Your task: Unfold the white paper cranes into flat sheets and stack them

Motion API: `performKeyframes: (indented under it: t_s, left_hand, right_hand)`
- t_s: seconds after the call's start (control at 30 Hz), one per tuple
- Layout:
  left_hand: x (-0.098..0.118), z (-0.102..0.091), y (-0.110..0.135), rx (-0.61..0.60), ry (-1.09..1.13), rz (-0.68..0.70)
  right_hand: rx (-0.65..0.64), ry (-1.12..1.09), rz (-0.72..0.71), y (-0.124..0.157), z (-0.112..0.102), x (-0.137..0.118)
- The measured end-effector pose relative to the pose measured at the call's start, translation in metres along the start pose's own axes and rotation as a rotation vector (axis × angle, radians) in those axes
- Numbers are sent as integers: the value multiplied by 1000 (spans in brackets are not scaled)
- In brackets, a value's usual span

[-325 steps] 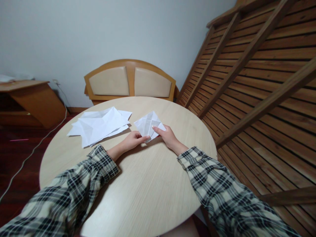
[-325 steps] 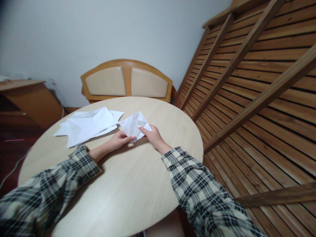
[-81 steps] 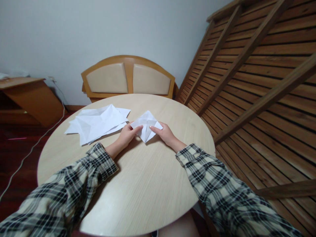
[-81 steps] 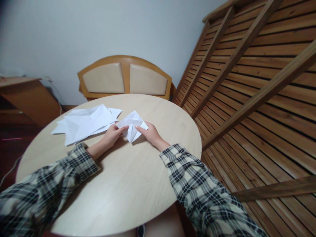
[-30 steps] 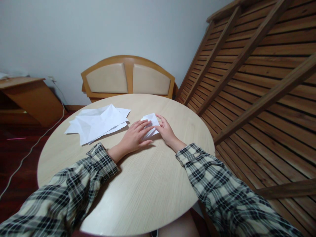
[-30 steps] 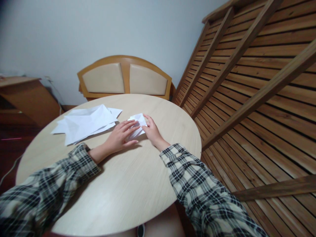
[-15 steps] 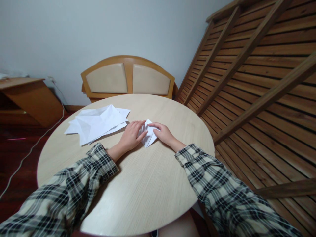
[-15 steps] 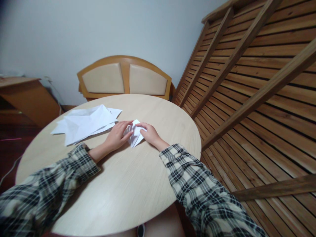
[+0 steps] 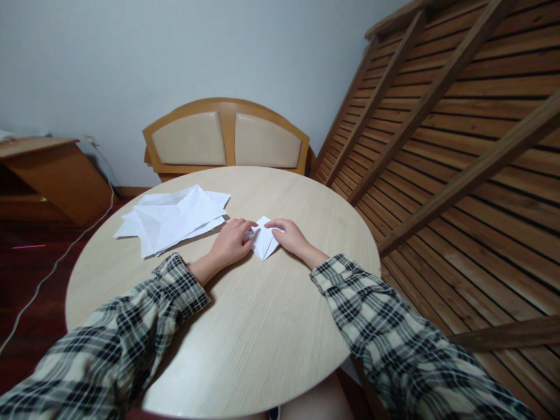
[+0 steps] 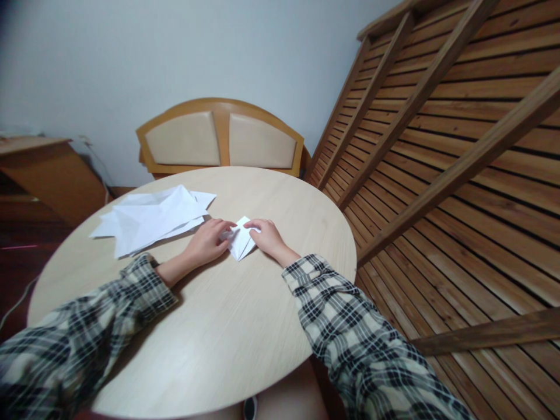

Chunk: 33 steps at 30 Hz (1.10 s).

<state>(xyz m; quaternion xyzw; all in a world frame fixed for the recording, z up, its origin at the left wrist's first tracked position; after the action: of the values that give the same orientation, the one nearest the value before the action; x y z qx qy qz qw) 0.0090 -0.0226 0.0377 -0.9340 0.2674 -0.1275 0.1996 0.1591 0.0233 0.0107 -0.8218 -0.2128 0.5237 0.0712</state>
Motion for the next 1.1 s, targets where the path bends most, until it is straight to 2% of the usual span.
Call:
performKeyframes:
  t_s: [0.2, 0.3, 0.47, 0.8, 0.93, 1.1]
  left_hand:
    - [3, 11, 0, -74, 32, 50]
    - [3, 16, 1, -127, 28, 37]
    - [4, 19, 1, -146, -14, 87]
    - [5, 21, 6, -178, -91, 227]
    - [7, 16, 8, -160, -130, 223]
    - [4, 14, 10, -163, -155, 177]
  right_hand:
    - [12, 189, -19, -2, -1, 4]
    - [24, 231, -10, -3, -2, 7]
    - [1, 270, 15, -4, -2, 11]
    - [41, 173, 3, -5, -9, 9]
    - [89, 161, 48, -6, -15, 11]
    - [36, 225, 18, -6, -17, 9]
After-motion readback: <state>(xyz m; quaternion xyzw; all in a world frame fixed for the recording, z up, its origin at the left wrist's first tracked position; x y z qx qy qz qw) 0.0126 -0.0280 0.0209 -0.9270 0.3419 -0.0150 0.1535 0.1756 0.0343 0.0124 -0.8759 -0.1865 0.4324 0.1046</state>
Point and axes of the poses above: each hand's wrist, its own y-axis away from the middle knuckle, its own z-axis out of the palm, x = y × z, the point moved 8 cm from there along -y, towards the middle knuckle, and after that the axes turned 7 degrees about -y, right-handed, at the moved point
